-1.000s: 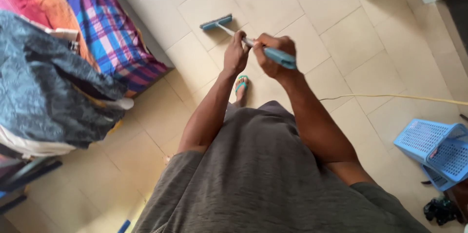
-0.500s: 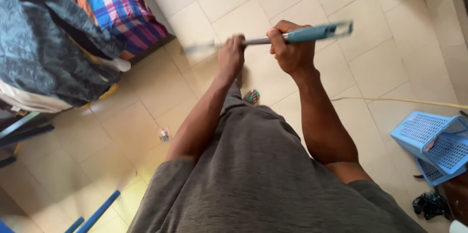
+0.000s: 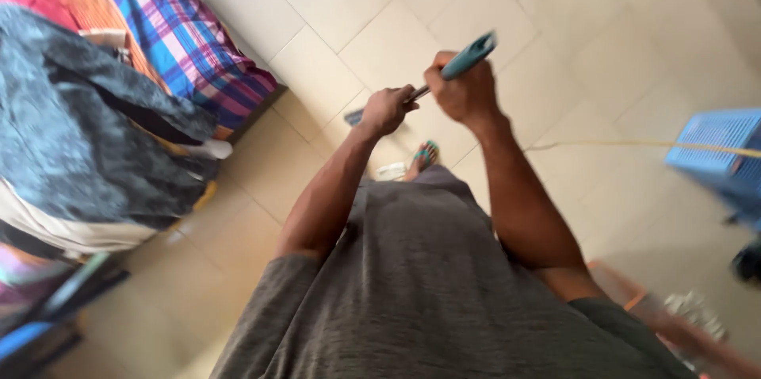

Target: The user performs various tidying tasks including sweeping with a squeegee, adjusting a monitor, and coiling a cable.

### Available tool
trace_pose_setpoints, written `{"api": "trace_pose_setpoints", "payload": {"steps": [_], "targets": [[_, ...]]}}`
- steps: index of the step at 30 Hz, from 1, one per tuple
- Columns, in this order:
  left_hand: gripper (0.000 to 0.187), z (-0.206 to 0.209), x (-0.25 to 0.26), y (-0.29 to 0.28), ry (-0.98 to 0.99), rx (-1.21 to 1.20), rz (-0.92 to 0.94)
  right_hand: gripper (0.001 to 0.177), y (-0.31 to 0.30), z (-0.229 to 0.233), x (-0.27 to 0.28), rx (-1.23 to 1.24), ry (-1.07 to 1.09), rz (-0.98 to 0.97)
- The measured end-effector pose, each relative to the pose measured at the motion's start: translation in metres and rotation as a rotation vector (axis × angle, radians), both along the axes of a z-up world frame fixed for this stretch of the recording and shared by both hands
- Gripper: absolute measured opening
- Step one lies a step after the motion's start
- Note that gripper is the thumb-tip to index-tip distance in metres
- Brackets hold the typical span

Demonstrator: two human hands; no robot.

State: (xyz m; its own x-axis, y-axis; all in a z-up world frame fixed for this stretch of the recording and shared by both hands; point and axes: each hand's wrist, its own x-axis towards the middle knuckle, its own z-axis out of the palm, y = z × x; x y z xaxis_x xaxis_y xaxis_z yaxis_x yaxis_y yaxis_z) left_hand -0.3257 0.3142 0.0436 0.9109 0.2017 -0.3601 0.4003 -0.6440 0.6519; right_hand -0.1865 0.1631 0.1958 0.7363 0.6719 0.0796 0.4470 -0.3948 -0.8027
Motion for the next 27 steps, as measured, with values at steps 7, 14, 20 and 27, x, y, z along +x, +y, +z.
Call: {"api": "trace_pose_setpoints", "payload": {"steps": [7, 14, 20, 27], "targets": [[0.025, 0.053, 0.04, 0.013, -0.122, 0.001, -0.317, 0.02, -0.018, 0.072, -0.019, -0.071, 0.035, -0.318], [0.023, -0.012, 0.014, -0.003, -0.072, -0.056, -0.426, 0.017, -0.034, 0.029, -0.073, -0.07, -0.067, -0.341], [0.024, 0.042, 0.009, -0.037, 0.056, -0.14, -0.722, 0.013, -0.084, 0.038, -0.082, -0.072, 0.039, -0.441], [0.019, 0.02, 0.083, -0.084, -0.171, -0.132, -0.695, 0.025, -0.118, 0.067, -0.057, -0.106, -0.13, -0.61]]}}
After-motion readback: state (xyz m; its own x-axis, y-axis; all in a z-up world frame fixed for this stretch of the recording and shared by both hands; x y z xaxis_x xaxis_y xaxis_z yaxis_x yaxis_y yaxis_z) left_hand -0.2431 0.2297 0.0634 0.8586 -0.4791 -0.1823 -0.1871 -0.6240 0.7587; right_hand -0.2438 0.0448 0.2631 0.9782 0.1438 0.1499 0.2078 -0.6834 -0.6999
